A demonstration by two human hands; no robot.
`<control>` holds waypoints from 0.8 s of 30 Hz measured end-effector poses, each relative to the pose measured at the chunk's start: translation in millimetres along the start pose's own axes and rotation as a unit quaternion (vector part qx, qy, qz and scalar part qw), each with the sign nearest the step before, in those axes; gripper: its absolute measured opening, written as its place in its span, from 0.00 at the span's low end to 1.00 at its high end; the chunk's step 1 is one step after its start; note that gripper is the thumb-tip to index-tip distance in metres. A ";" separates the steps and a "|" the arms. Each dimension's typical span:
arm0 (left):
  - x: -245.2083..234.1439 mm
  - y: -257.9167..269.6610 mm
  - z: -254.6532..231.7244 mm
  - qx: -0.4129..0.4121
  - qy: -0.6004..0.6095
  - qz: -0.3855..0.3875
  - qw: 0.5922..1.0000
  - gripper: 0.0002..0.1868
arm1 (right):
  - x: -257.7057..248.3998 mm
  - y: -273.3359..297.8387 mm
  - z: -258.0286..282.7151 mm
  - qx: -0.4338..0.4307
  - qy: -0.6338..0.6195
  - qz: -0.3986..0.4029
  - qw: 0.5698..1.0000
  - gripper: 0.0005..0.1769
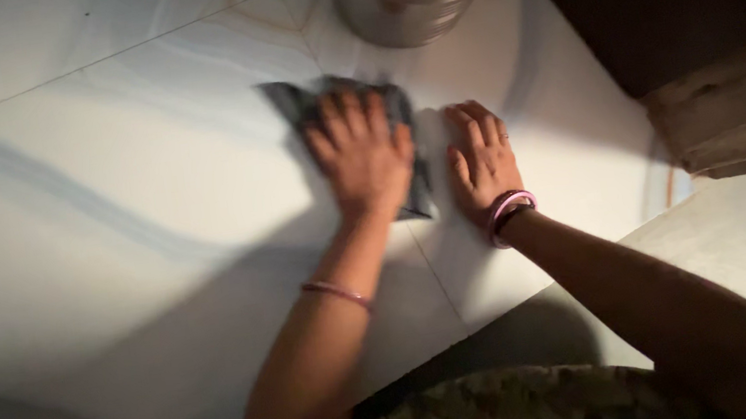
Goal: The person wipes a tiled floor with a dark cloth, moving around a metal bucket. They periodically dip the cloth into the bucket to wet it and wring it out before resuming wiping.
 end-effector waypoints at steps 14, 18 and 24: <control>-29.1 -112.8 193.9 -0.011 -0.062 -0.012 0.998 0.38 | 7.4 -5.1 1.2 0.000 0.085 0.028 0.996 0.29; -68.4 -92.9 273.5 -0.126 -0.090 0.000 0.988 0.37 | 14.4 -7.0 -1.0 -0.047 0.103 0.039 0.993 0.31; -84.0 1.9 265.3 -0.182 -0.100 -0.071 0.976 0.34 | 15.9 -8.2 11.6 -0.145 0.069 0.035 0.986 0.32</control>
Point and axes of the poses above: each hand's wrist, its own y-axis away from the middle knuckle, its own x-axis out of the palm, z = x × y, the point moved 7 cm from there along -y, towards the middle knuckle, and after that the axes turned 5 degrees about y, right-handed, at the moved point
